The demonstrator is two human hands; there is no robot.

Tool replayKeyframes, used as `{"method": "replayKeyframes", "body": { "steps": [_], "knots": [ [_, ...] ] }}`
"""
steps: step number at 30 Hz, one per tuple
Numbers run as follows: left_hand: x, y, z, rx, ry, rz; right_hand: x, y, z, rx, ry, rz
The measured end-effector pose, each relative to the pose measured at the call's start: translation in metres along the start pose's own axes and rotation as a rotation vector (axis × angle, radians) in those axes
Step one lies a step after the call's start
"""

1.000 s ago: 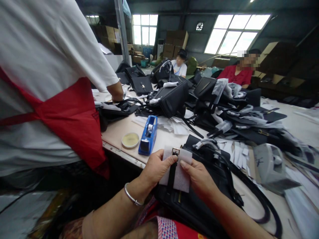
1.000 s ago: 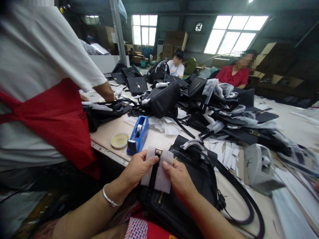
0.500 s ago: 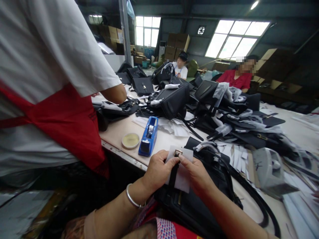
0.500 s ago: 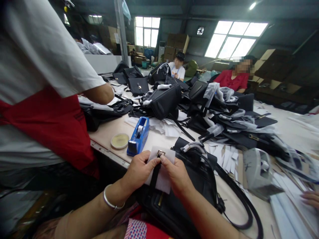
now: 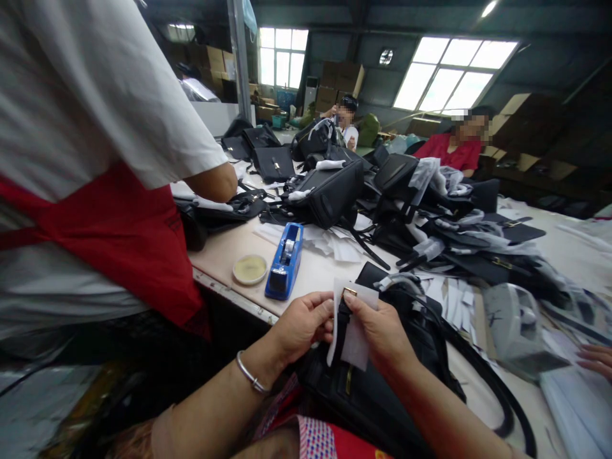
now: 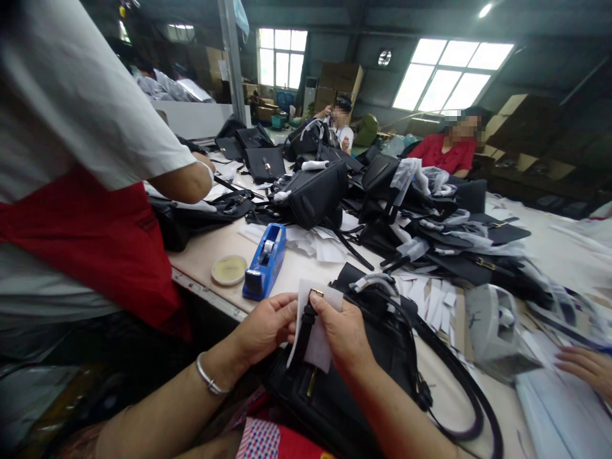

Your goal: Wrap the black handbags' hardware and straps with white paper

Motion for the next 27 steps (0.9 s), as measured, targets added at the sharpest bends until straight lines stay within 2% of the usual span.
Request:
{"method": "replayKeyframes", "body": {
  "steps": [2, 6, 10, 12, 16, 17, 19, 23, 27],
  "knots": [
    [0.001, -0.002, 0.0, 0.035, -0.152, -0.001, 0.0, 0.001, -0.001, -0.015, 0.02, -0.027],
    [0.012, 0.0, -0.016, 0.214, -0.426, 0.009, -0.002, 0.002, 0.001, -0.1, 0.139, -0.075],
    [0.019, 0.001, -0.015, 0.191, -0.509, 0.045, -0.009, 0.002, 0.002, -0.106, 0.33, -0.049],
    [0.018, -0.001, -0.011, 0.192, -0.543, 0.003, -0.012, 0.003, 0.005, -0.125, 0.374, 0.087],
    [0.013, -0.003, 0.0, 0.128, -0.612, -0.063, -0.018, 0.011, 0.014, -0.109, 0.268, 0.51],
    [0.012, -0.002, 0.002, 0.104, -0.641, -0.067, -0.021, 0.013, 0.016, -0.089, 0.256, 0.581],
    [0.011, -0.001, 0.002, 0.084, -0.717, -0.065, -0.028, 0.012, 0.019, -0.078, 0.294, 0.647],
    [0.017, 0.004, -0.006, 0.15, -0.88, -0.073, -0.036, 0.003, 0.023, -0.202, 0.46, 0.584],
    [0.029, 0.007, -0.006, 0.227, -0.977, -0.049, -0.033, -0.003, 0.014, -0.181, 0.425, 0.528]
  ]
}}
Point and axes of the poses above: each hand's wrist, its own y-axis away from the middle knuckle, its own x-axis out of the palm, z = x × y, the point moved 5 cm from there along -y, towards the middle knuckle, and after that the axes turned 1 degree about -x, right-handed, at the moved point
